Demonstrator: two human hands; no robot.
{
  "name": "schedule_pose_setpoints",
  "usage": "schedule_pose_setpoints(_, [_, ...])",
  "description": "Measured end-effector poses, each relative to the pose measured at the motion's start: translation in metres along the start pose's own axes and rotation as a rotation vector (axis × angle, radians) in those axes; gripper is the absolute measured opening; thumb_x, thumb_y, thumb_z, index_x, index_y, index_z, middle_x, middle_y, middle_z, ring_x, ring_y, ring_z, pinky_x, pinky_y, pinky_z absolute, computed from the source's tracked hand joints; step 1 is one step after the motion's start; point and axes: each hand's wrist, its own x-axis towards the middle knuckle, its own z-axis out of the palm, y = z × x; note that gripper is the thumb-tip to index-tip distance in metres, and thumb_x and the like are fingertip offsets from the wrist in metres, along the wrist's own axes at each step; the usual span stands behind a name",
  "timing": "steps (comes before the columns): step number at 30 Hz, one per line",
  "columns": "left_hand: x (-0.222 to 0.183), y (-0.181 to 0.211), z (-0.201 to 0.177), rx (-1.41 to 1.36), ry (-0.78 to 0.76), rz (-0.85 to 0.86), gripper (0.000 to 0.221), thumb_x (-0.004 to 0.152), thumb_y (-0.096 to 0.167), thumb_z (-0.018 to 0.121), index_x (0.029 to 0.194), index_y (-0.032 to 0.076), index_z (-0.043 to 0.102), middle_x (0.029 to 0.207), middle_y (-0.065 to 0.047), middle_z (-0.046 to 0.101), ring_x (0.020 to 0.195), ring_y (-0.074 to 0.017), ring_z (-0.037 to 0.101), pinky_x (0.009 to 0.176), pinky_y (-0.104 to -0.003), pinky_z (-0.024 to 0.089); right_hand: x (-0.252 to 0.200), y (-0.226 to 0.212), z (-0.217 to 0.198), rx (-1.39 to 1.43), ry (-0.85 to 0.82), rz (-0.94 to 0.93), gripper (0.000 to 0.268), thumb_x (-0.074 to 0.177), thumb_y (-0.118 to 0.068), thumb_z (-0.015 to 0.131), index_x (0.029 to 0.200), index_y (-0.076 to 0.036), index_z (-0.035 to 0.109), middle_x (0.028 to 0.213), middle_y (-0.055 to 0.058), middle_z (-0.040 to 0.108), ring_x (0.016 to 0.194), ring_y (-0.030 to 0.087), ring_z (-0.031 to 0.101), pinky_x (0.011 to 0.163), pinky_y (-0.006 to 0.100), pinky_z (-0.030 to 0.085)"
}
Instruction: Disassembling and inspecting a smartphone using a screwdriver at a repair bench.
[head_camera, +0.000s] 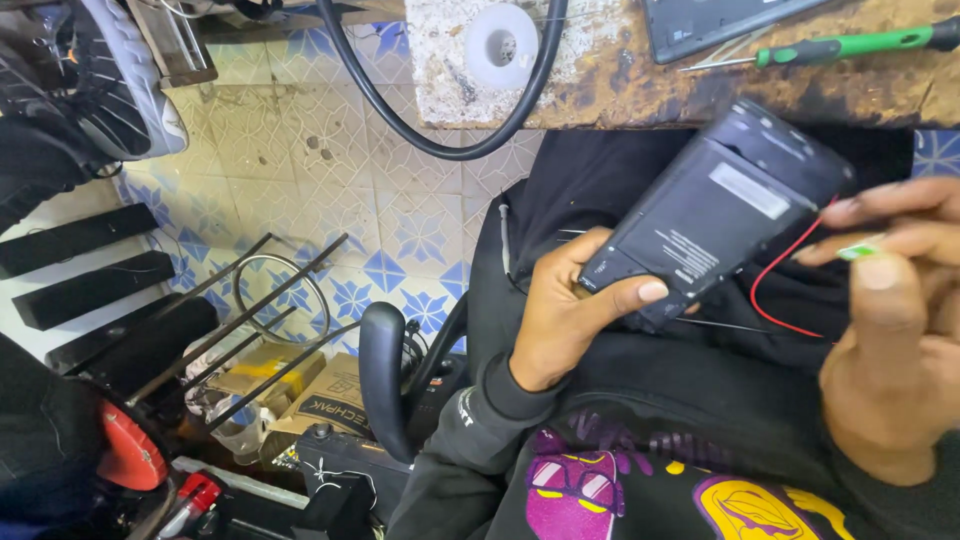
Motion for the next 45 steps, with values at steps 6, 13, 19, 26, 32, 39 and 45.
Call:
schedule_pose_setpoints(6, [-0.002, 0.001, 0.018, -0.051, 0.225, 0.147, 0.029, 0.091, 0.035, 0.074, 0.102, 0.013, 0.058, 0.089, 0.006, 0.059, 0.082, -0.0052, 0.051, 0.078, -0.024, 0.045, -0.012, -0.020, 0.030, 0.192, -0.125, 0.191, 0.016, 0.105, -0.008, 0.058, 0.096, 0.004, 0.053, 0.093, 0.020, 0.057, 0.080, 0.023, 0.061, 0.080, 0.029, 0.052])
schedule_pose_setpoints(13, [-0.008, 0.006, 0.020, 0.050, 0.186, 0.241, 0.028, 0.104, 0.039, 0.057, 0.107, 0.012, 0.056, 0.098, 0.005, 0.055, 0.092, -0.0074, 0.049, 0.088, -0.027, 0.043, -0.009, -0.017, 0.031, 0.211, -0.241, 0.275, 0.017, 0.103, -0.011, 0.058, 0.092, 0.001, 0.054, 0.090, 0.014, 0.060, 0.077, 0.018, 0.059, 0.071, 0.026, 0.048])
schedule_pose_setpoints(19, [-0.009, 0.009, 0.019, 0.056, 0.143, 0.230, 0.030, 0.105, 0.040, 0.054, 0.110, 0.011, 0.055, 0.095, 0.005, 0.052, 0.088, -0.0071, 0.047, 0.083, -0.027, 0.042, -0.005, -0.015, 0.029, 0.206, -0.260, 0.271, 0.019, 0.103, -0.012, 0.058, 0.090, 0.000, 0.052, 0.086, 0.014, 0.059, 0.076, 0.017, 0.057, 0.072, 0.025, 0.046])
schedule_pose_setpoints(26, [-0.010, 0.011, 0.019, 0.117, 0.129, 0.225, 0.030, 0.106, 0.040, 0.053, 0.110, 0.010, 0.056, 0.097, 0.004, 0.053, 0.089, -0.0089, 0.049, 0.084, -0.029, 0.043, 0.004, -0.015, 0.025, 0.162, -0.337, 0.298, 0.021, 0.102, -0.015, 0.060, 0.088, -0.001, 0.054, 0.082, 0.009, 0.059, 0.074, 0.014, 0.053, 0.070, 0.024, 0.041])
schedule_pose_setpoints(32, [-0.010, 0.012, 0.019, 0.140, 0.130, 0.227, 0.031, 0.106, 0.040, 0.053, 0.111, 0.010, 0.056, 0.099, 0.004, 0.055, 0.092, -0.0090, 0.050, 0.086, -0.029, 0.043, 0.006, -0.009, 0.021, 0.111, -0.374, 0.322, 0.020, 0.102, -0.014, 0.062, 0.089, -0.002, 0.055, 0.084, 0.008, 0.060, 0.072, 0.011, 0.052, 0.067, 0.022, 0.039])
schedule_pose_setpoints(39, [-0.011, 0.014, 0.021, 0.171, 0.137, 0.234, 0.029, 0.107, 0.037, 0.052, 0.114, 0.009, 0.057, 0.102, 0.002, 0.056, 0.094, -0.0106, 0.053, 0.088, -0.030, 0.045, 0.005, -0.006, 0.022, 0.082, -0.362, 0.357, 0.018, 0.102, -0.012, 0.064, 0.090, -0.002, 0.056, 0.084, 0.006, 0.061, 0.066, 0.007, 0.050, 0.061, 0.019, 0.036])
schedule_pose_setpoints(45, [-0.012, 0.013, 0.022, 0.192, 0.137, 0.224, 0.030, 0.107, 0.037, 0.052, 0.115, 0.008, 0.058, 0.103, 0.001, 0.056, 0.095, -0.0109, 0.054, 0.089, -0.030, 0.046, 0.005, -0.006, 0.022, 0.063, -0.361, 0.359, 0.019, 0.103, -0.015, 0.064, 0.090, -0.003, 0.056, 0.080, 0.005, 0.062, 0.063, 0.006, 0.050, 0.059, 0.019, 0.036])
